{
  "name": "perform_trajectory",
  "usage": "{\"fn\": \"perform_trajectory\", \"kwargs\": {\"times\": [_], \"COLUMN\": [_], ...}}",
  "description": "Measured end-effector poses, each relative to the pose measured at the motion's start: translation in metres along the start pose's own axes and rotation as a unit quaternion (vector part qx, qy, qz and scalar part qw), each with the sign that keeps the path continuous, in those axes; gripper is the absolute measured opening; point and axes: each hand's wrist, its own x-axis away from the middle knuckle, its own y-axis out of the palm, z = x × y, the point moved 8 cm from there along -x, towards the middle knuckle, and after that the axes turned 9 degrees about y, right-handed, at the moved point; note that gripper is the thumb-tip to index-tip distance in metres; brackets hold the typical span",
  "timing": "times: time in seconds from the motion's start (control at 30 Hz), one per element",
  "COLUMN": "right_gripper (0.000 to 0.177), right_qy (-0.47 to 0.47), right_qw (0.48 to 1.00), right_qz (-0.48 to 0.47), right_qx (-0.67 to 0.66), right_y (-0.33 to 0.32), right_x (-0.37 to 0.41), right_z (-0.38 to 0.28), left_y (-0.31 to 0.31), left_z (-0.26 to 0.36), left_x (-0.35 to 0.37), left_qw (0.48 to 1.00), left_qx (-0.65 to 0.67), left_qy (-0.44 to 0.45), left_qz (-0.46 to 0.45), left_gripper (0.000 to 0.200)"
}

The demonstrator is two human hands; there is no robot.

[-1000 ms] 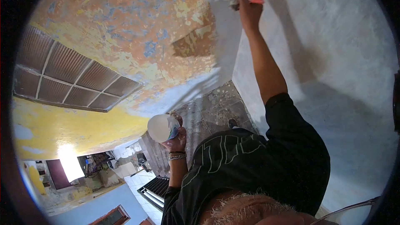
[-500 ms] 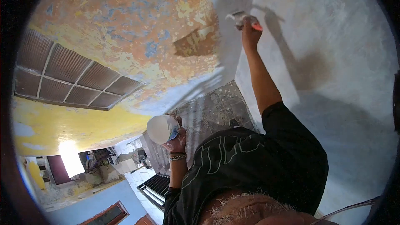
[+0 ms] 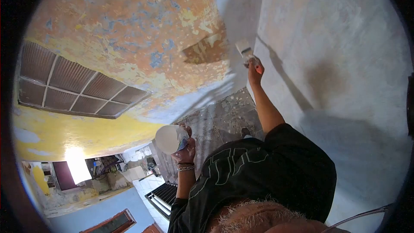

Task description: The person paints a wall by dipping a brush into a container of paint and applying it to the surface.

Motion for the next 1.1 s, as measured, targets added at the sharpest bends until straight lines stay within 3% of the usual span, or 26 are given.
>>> {"fn": "perform_trajectory", "kwargs": {"times": [0.07,0.13,0.2,0.23,0.27,0.3,0.37,0.4,0.43,0.5,0.57,0.7,0.77,0.83,0.9,1.03,1.1], "right_gripper": [0.021,0.019,0.016,0.019,0.025,0.028,0.037,0.023,0.021,0.010,0.008,0.010,0.011,0.011,0.013,0.014,0.016], "right_qy": [0.032,0.061,-0.020,-0.069,-0.080,-0.159,-0.257,-0.303,-0.308,-0.295,-0.313,-0.329,-0.320,-0.219,-0.193,-0.212,-0.304], "right_qw": [0.999,0.980,0.989,0.997,0.989,0.976,0.961,0.949,0.948,0.934,0.926,0.921,0.947,0.972,0.980,0.974,0.951], "right_qz": [0.007,0.021,0.011,0.012,0.030,0.038,0.013,0.038,-0.011,-0.162,-0.135,-0.116,-0.040,-0.068,-0.046,-0.056,-0.050], "right_qx": [0.000,0.187,0.145,0.041,0.122,0.146,0.098,0.079,0.082,-0.123,-0.161,-0.174,0.020,-0.045,0.018,0.059,0.039], "right_y": [-0.003,0.000,0.027,0.045,0.068,0.092,0.118,0.125,0.139,0.167,0.167,0.139,0.116,0.098,0.083,0.081,0.092], "right_x": [0.003,0.003,-0.021,-0.044,-0.052,-0.045,-0.090,-0.089,-0.056,-0.059,-0.037,-0.044,-0.059,-0.068,-0.052,-0.027,-0.012], "right_z": [-0.002,-0.015,-0.048,-0.069,-0.123,-0.193,-0.248,-0.287,-0.337,-0.381,-0.411,-0.372,-0.303,-0.234,-0.203,-0.234,-0.278], "left_y": [0.009,0.010,0.010,0.008,0.008,0.009,0.009,0.008,0.006,0.004,0.010,-0.007,0.002,0.009,0.010,0.023,0.024], "left_z": [-0.004,-0.007,-0.008,-0.007,-0.007,-0.008,-0.007,-0.006,-0.005,-0.004,-0.006,0.000,-0.002,-0.004,-0.004,-0.010,-0.013], "left_x": [-0.002,-0.002,-0.003,-0.001,0.000,0.001,0.002,0.002,0.004,0.006,0.012,0.008,0.009,0.009,0.009,0.005,0.006], "left_qw": [0.999,0.999,0.999,0.999,0.999,0.999,0.999,0.999,1.000,0.999,0.999,1.000,0.999,0.999,0.999,0.997,0.998], "left_qx": [0.016,0.013,0.013,0.008,0.010,0.019,0.026,0.024,0.022,0.026,0.048,0.010,0.019,0.027,-0.006,-0.011,0.005], "left_qy": [-0.010,-0.009,-0.005,0.000,-0.002,-0.005,-0.010,-0.004,0.002,-0.004,-0.015,-0.008,-0.015,-0.023,-0.018,-0.033,-0.036], "left_qz": [-0.034,-0.034,-0.040,-0.039,-0.038,-0.037,-0.031,-0.027,-0.020,-0.039,-0.008,-0.020,-0.027,-0.034,-0.028,-0.063,-0.053], "left_gripper": [0.061,0.062,0.063,0.064,0.064,0.064,0.064,0.064,0.064,0.065,0.068,0.068,0.066,0.064,0.060,0.058,0.059]}}
